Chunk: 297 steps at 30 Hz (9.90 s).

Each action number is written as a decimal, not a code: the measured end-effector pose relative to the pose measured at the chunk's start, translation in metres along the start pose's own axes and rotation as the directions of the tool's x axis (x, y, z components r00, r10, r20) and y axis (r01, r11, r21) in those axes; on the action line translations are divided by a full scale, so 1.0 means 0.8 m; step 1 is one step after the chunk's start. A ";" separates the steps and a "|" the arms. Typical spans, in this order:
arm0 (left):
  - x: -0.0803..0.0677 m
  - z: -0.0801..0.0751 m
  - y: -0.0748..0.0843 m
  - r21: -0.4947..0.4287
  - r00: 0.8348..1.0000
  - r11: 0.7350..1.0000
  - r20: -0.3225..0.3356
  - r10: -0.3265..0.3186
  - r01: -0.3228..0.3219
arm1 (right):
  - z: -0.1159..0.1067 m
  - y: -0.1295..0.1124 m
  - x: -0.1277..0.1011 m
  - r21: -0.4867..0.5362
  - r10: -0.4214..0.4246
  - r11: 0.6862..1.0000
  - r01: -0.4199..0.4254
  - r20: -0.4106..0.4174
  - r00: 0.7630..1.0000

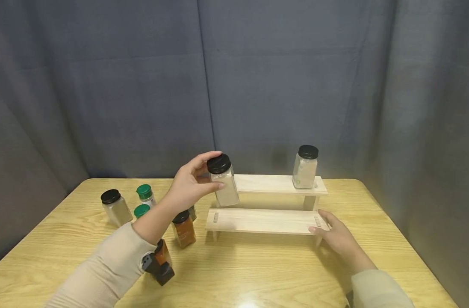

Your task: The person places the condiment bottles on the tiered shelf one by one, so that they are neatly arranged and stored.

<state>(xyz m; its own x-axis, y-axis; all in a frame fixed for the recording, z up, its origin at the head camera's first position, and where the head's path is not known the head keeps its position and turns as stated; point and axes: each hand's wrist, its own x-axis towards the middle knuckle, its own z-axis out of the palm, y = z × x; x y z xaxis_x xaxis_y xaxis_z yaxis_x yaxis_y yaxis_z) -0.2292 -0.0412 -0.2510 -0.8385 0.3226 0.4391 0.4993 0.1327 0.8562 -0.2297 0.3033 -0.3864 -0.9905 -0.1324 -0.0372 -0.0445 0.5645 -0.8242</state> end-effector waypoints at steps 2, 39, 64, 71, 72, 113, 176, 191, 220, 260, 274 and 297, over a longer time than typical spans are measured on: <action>0.006 0.006 0.005 -0.002 1.000 1.000 0.009 -0.003 0.003 | -0.001 0.000 0.000 0.003 0.001 1.000 -0.001 0.000 1.000; 0.118 0.109 -0.065 0.047 0.998 0.997 -0.023 -0.063 0.064 | -0.003 0.004 0.002 0.043 0.008 0.999 -0.008 0.014 1.000; 0.140 0.144 -0.066 0.216 0.999 0.975 0.009 -0.047 0.044 | -0.009 0.002 -0.004 0.032 -0.005 0.999 0.005 0.018 1.000; 0.140 0.144 -0.061 0.243 0.998 0.969 0.026 -0.061 0.052 | -0.011 0.001 -0.006 0.027 -0.001 1.000 0.001 0.023 1.000; 0.140 0.143 -0.060 0.245 0.997 0.968 0.036 -0.069 0.058 | -0.011 0.001 -0.006 0.025 -0.002 1.000 0.001 0.021 1.000; -0.003 0.002 0.022 0.073 0.994 0.997 0.105 -0.029 0.022 | -0.002 -0.007 0.005 -0.011 -0.018 1.000 0.018 0.001 1.000; -0.193 -0.113 -0.113 0.293 0.985 0.941 -0.089 -0.147 0.167 | 0.001 -0.011 0.004 0.034 -0.018 0.999 0.018 0.006 1.000; -0.198 -0.110 -0.130 0.169 0.976 0.962 -0.072 -0.207 0.217 | 0.001 -0.007 0.006 0.041 -0.033 0.999 0.033 0.005 0.999; -0.199 -0.105 -0.128 0.041 0.940 0.945 -0.121 -0.318 0.324 | 0.004 -0.007 0.005 0.046 -0.010 0.999 0.009 0.009 1.000; -0.105 -0.079 -0.067 -0.017 0.994 0.996 -0.066 -0.089 0.089 | 0.001 -0.007 0.006 0.028 -0.014 1.000 0.014 0.008 1.000; -0.051 -0.055 -0.061 -0.071 0.987 0.989 -0.090 -0.136 0.130 | 0.006 -0.001 0.007 0.034 -0.018 0.999 0.019 -0.003 1.000; 0.024 -0.014 -0.056 -0.059 0.996 0.996 -0.060 -0.066 0.063 | 0.003 -0.002 0.008 0.054 -0.026 0.998 0.027 -0.016 1.000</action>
<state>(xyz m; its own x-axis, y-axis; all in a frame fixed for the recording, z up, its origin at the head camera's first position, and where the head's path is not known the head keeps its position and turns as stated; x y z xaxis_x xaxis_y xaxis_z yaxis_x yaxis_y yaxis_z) -0.2702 -0.0517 -0.2774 -0.8814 0.2567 0.3966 0.4317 0.0968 0.8968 -0.2356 0.2995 -0.3867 -0.9910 -0.1339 -0.0070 -0.0637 0.5161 -0.8542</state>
